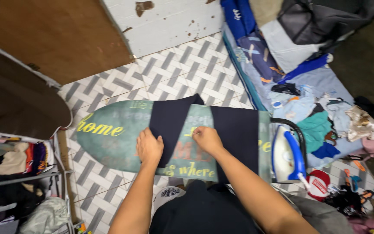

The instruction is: The person irons a pair of black shorts on an ironing board using an iron, smoothing the fabric with one hand while pressing the iron over both sides of the garment.

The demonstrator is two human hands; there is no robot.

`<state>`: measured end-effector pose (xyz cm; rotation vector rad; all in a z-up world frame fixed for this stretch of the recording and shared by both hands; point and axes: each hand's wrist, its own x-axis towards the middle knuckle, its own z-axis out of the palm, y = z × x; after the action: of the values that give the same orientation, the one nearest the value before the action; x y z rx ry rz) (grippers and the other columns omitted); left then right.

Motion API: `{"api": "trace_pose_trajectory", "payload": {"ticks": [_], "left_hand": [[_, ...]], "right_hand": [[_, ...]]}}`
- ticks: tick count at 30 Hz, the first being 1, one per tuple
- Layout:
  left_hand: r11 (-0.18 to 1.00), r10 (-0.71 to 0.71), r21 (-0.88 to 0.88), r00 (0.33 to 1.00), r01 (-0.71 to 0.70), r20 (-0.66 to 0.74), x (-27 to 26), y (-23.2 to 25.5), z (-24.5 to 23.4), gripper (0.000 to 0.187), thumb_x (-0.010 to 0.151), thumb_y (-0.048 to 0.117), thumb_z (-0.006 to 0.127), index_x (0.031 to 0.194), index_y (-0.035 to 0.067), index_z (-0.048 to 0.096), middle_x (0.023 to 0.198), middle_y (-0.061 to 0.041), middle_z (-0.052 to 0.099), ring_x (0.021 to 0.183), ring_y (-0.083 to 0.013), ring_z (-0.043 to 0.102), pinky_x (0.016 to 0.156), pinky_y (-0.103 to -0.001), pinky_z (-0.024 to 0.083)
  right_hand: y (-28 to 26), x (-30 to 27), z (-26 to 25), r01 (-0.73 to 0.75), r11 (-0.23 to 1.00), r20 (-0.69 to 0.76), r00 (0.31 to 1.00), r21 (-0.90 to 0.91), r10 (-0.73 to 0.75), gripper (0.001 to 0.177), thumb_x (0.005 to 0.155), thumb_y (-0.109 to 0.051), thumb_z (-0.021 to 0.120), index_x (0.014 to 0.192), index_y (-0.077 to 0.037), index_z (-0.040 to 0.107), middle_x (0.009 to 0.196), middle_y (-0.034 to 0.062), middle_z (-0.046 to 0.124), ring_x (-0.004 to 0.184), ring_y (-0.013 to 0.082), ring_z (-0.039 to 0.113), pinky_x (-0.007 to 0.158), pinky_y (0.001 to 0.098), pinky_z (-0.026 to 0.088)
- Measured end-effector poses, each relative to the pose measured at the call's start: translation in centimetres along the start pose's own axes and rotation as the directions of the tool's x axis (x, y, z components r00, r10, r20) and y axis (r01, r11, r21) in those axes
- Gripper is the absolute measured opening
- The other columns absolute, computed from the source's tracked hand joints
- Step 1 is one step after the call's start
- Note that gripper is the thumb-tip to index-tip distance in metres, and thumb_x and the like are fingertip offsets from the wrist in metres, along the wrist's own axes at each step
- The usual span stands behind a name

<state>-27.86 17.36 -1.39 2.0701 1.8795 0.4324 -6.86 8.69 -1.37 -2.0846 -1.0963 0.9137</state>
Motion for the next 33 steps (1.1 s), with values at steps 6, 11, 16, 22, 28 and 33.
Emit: {"api": "trace_pose_trajectory", "payload": {"ticks": [6,11,16,22,28,33], "left_hand": [[0.983,-0.088,-0.143,0.977,0.117,0.192,1.5,-4.7,0.3,0.022,0.094,0.028,0.066,0.099,0.008,0.070,0.107,-0.018,0.071,0.102,-0.0406,0.066,0.089,-0.050,0.053],[0.998,-0.028,-0.029,0.825,0.053,0.564,1.6,-9.0,0.2,0.027,0.088,0.034,0.067,0.098,0.011,0.076,0.101,-0.021,0.072,0.098,-0.0431,0.067,0.088,-0.051,0.054],[0.960,0.147,0.012,0.540,-0.280,0.829,0.4,-14.3,-1.2,0.028,0.076,0.028,0.073,0.091,0.006,0.081,0.096,-0.018,0.077,0.095,-0.0330,0.075,0.089,-0.043,0.058],[0.990,0.105,-0.131,0.902,-0.054,0.418,4.9,-7.5,-1.3,0.046,0.086,0.042,0.075,0.112,0.004,0.071,0.102,-0.021,0.074,0.100,-0.0394,0.069,0.087,-0.050,0.054],[0.947,0.111,-0.321,0.943,-0.004,0.314,6.0,-3.2,2.9,0.037,0.085,0.035,0.079,0.104,0.003,0.074,0.088,-0.014,0.075,0.083,-0.0302,0.073,0.076,-0.042,0.056],[0.746,0.203,-0.622,0.809,0.236,0.551,4.3,-4.2,-1.5,0.027,0.088,0.029,0.077,0.091,0.002,0.072,0.063,0.000,0.053,0.055,-0.0118,0.044,0.050,-0.031,0.034]], "right_hand": [[-2.6,2.3,7.3,-0.033,0.998,-0.089,0.996,-0.060,0.028,0.029,0.087,-0.026,0.073,0.075,-0.001,0.069,0.053,0.0151,0.067,0.050,0.0253,0.069,0.058,0.0367,0.054],[-0.4,-0.3,8.6,-0.127,0.992,0.074,0.989,0.021,0.125,0.016,0.088,-0.016,0.065,0.076,-0.005,0.068,0.058,0.0084,0.070,0.050,0.0214,0.070,0.053,0.0348,0.057],[2.6,-8.3,7.7,-0.212,0.974,0.373,0.912,0.075,0.169,0.021,0.087,-0.023,0.074,0.083,-0.003,0.070,0.063,0.0080,0.069,0.053,0.0189,0.067,0.054,0.0361,0.054],[5.9,-7.8,-2.4,-0.021,0.990,-0.423,0.905,-0.142,-0.041,0.023,0.086,-0.025,0.073,0.096,-0.004,0.077,0.085,0.0155,0.076,0.078,0.0314,0.074,0.068,0.0421,0.059],[14.3,-2.6,-8.1,-0.252,0.879,-0.702,0.701,-0.405,-0.123,0.051,0.075,-0.026,0.081,0.110,0.009,0.068,0.095,0.0310,0.068,0.090,0.0502,0.065,0.078,0.0539,0.052],[14.2,-2.6,-9.8,-0.220,0.966,-0.485,0.865,-0.133,0.130,0.034,0.088,-0.028,0.078,0.092,0.003,0.066,0.081,0.0149,0.066,0.078,0.0320,0.065,0.074,0.0422,0.051]]}}
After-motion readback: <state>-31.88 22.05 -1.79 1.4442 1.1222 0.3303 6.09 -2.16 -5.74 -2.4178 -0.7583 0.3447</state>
